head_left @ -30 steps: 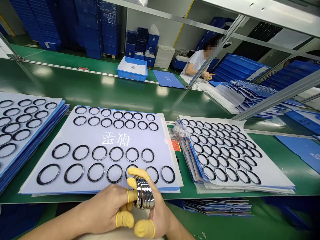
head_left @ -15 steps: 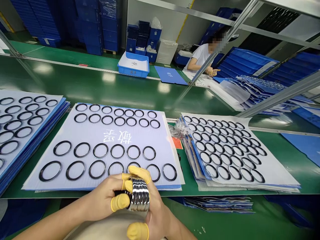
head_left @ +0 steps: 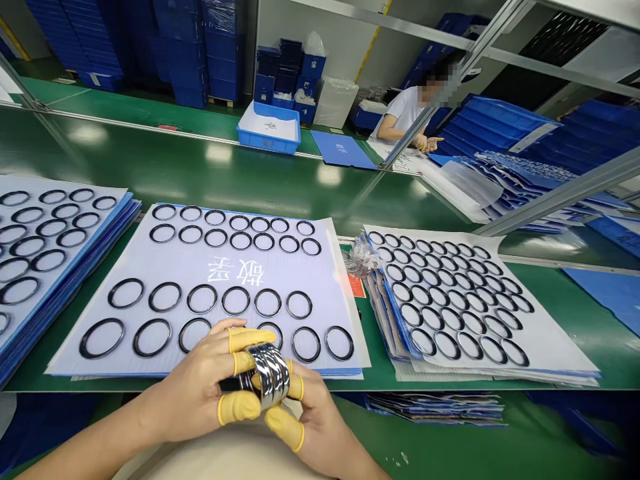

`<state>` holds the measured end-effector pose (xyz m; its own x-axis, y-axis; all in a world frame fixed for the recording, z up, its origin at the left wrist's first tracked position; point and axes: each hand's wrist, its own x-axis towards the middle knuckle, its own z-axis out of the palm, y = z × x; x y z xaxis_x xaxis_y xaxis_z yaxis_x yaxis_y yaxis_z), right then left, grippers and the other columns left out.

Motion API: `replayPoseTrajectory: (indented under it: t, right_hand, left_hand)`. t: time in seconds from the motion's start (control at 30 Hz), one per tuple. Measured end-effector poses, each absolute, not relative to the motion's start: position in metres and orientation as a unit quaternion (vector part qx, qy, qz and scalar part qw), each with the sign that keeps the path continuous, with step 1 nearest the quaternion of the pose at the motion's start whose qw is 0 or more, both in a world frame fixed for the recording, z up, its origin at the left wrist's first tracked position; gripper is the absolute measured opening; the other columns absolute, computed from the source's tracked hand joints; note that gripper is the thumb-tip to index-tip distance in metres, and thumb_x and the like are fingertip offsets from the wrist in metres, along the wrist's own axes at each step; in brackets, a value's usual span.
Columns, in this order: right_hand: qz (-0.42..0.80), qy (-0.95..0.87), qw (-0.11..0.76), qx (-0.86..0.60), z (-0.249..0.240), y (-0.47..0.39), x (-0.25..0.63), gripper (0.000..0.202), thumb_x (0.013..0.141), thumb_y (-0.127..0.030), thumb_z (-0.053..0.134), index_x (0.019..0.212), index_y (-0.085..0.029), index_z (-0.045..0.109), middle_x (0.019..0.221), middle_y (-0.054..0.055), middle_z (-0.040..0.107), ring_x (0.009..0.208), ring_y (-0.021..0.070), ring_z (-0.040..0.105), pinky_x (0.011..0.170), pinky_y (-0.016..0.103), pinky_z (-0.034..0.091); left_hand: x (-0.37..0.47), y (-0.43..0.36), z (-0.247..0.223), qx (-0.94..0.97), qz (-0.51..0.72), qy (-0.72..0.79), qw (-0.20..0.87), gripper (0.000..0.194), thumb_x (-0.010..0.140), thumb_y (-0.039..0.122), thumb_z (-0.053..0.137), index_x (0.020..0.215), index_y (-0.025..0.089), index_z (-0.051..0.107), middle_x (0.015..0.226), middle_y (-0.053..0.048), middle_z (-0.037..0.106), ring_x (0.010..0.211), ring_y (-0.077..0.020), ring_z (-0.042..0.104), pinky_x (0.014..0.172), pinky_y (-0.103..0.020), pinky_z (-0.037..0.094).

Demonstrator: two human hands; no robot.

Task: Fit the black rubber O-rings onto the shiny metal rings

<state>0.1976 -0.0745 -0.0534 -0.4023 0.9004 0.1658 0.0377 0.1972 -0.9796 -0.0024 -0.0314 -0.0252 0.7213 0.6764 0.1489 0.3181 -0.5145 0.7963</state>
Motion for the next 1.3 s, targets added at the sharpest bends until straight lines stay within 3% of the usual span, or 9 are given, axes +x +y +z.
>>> replayPoseTrajectory:
  t: [0.07,0.23,0.47,0.6,0.7,0.83,0.97,1.1,1.3]
  right_hand:
    - [0.579,-0.64,0.39,-0.32,-0.051,-0.075,0.193,0.023,0.085,-0.038,0.057,0.075,-0.02,0.065,0.071,0.003,0.06,0.066,0.0165,0.055,0.066,0.03,0.05]
    - [0.651,-0.615,0.358,-0.263,-0.046,-0.075,0.187,0.034,0.086,-0.046,0.054,0.07,-0.019,0.068,0.071,0.004,0.066,0.07,0.0174,0.062,0.072,0.031,0.054]
    - [0.655,-0.592,0.382,-0.274,-0.046,-0.078,0.188,0.031,0.085,-0.043,0.059,0.075,-0.017,0.072,0.068,0.004,0.068,0.068,0.0182,0.064,0.071,0.031,0.054]
    - [0.623,-0.62,0.382,-0.287,-0.049,-0.079,0.187,0.034,0.086,-0.048,0.057,0.073,-0.019,0.07,0.066,0.003,0.067,0.066,0.0181,0.063,0.068,0.03,0.054]
    - [0.571,-0.673,0.365,-0.296,-0.054,-0.079,0.187,0.037,0.089,-0.049,0.052,0.068,-0.021,0.065,0.062,0.001,0.062,0.062,0.0165,0.059,0.066,0.029,0.052]
    - [0.452,-0.75,0.35,-0.333,-0.057,-0.077,0.186,0.033,0.091,-0.038,0.051,0.062,-0.022,0.055,0.057,-0.001,0.051,0.056,0.015,0.048,0.064,0.03,0.048]
    - [0.396,-0.791,0.321,-0.338,-0.053,-0.074,0.187,0.021,0.092,-0.03,0.047,0.076,-0.022,0.058,0.074,0.002,0.06,0.071,0.0168,0.053,0.075,0.031,0.049]
    - [0.386,-0.826,0.274,-0.304,-0.048,-0.07,0.19,0.016,0.09,-0.036,0.054,0.094,-0.022,0.06,0.095,0.004,0.063,0.091,0.018,0.056,0.092,0.033,0.045]
    - [0.418,-0.776,0.378,-0.285,-0.047,-0.063,0.199,0.065,0.077,-0.065,0.059,0.117,-0.015,0.053,0.115,0.014,0.054,0.109,0.0246,0.053,0.097,0.037,0.043]
  left_hand:
    - [-0.001,-0.032,-0.024,0.842,0.22,0.292,0.397,0.05,0.092,0.06,0.037,0.098,0.022,0.068,0.123,-0.01,0.062,0.108,-0.0253,0.057,0.111,-0.047,0.025]
    - [0.003,-0.03,-0.019,0.829,0.22,0.246,0.452,0.051,0.092,0.061,0.037,0.103,0.022,0.068,0.122,-0.011,0.062,0.112,-0.0267,0.054,0.1,-0.04,0.041]
    - [-0.002,-0.027,-0.013,0.842,0.156,0.225,0.465,0.046,0.092,0.059,0.037,0.113,0.026,0.062,0.135,-0.007,0.052,0.116,-0.0235,0.049,0.099,-0.033,0.039]
    - [-0.008,-0.023,-0.004,0.863,0.099,0.228,0.439,0.035,0.093,0.052,0.043,0.095,0.024,0.064,0.099,-0.002,0.066,0.086,-0.0169,0.057,0.085,-0.026,0.042]
    - [-0.017,-0.02,0.001,0.876,0.041,0.238,0.418,0.047,0.09,0.061,0.039,0.076,0.021,0.058,0.064,0.002,0.056,0.058,-0.0137,0.048,0.065,-0.024,0.04]
    - [-0.021,-0.021,0.0,0.831,0.021,0.198,0.52,0.055,0.087,0.069,0.033,0.084,0.02,0.058,0.058,0.002,0.054,0.048,-0.013,0.044,0.05,-0.023,0.037]
    - [-0.012,-0.026,-0.014,0.747,0.026,0.118,0.654,0.053,0.095,0.06,0.025,0.1,0.017,0.058,0.063,-0.003,0.063,0.049,-0.0137,0.054,0.051,-0.021,0.044]
    - [-0.008,-0.029,-0.023,0.734,0.077,0.1,0.667,0.055,0.097,0.056,0.024,0.103,0.013,0.058,0.065,-0.007,0.064,0.053,-0.0153,0.055,0.053,-0.023,0.045]
    - [-0.007,-0.031,-0.025,0.717,0.052,0.123,0.684,0.06,0.092,0.064,0.03,0.098,0.013,0.061,0.058,-0.004,0.06,0.047,-0.0139,0.051,0.048,-0.021,0.041]
